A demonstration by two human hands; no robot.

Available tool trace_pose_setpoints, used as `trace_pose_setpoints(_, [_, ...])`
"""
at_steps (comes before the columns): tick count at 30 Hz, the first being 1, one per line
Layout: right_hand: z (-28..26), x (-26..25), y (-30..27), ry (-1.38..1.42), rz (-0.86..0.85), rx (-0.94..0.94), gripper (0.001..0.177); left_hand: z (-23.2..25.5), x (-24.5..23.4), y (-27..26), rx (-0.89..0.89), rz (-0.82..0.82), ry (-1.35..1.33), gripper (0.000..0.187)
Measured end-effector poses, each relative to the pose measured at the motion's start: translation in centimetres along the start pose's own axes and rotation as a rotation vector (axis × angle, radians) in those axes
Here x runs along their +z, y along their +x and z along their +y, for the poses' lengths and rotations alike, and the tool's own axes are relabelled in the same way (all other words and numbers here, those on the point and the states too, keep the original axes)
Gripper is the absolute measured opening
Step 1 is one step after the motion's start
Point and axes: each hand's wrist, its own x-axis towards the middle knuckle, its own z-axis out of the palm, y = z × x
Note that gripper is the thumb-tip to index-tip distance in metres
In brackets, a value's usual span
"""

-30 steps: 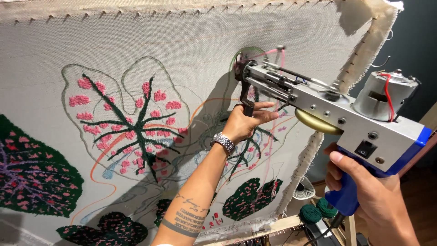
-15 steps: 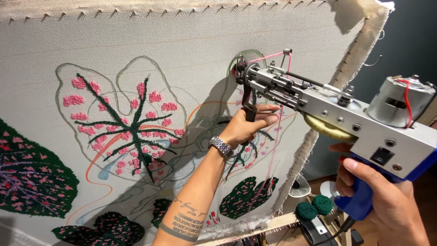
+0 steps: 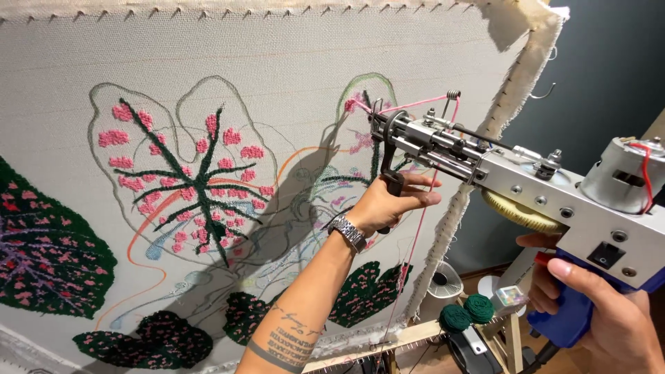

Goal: Using a tufting gun to create a floral pattern on a rug canvas.

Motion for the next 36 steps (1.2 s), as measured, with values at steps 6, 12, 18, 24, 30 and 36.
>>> trace_pose_setpoints(6, [1.0, -2.7, 0.1, 0.017, -0.049, 0.012, 0.056, 3.3, 1.4, -0.9, -0.154, 0.027, 0.039, 0.036])
trace_pose_setpoints(12, [-0.1, -0.9, -0.8, 0.007, 0.004, -0.061, 0.049, 4.1, 1.9, -1.3, -0.174, 0.060, 0.116, 0.037])
trace_pose_setpoints(18, [0.0, -0.8, -0.4, -0.030, 0.049, -0.056, 0.046, 3.2, 1.6, -1.6, -0.175, 0.086, 0.081, 0.037])
trace_pose_setpoints(24, [-1.1, 0.9, 0.0, -0.113, 0.068, -0.049, 0.051, 0.0, 0.0, -1.1, -0.011, 0.007, -0.135, 0.042])
trace_pose_setpoints(30, [-1.8, 2.4, -0.1, -0.025, 0.054, -0.049, 0.052, 4.4, 0.9, -1.7, -0.239, 0.154, 0.089, 0.040])
trace_pose_setpoints(36, [-2.4, 4.7, 0.9, 0.012, 0.037, -0.106, 0.047, 2.3, -0.5, -1.5, -0.248, 0.199, 0.232, 0.027])
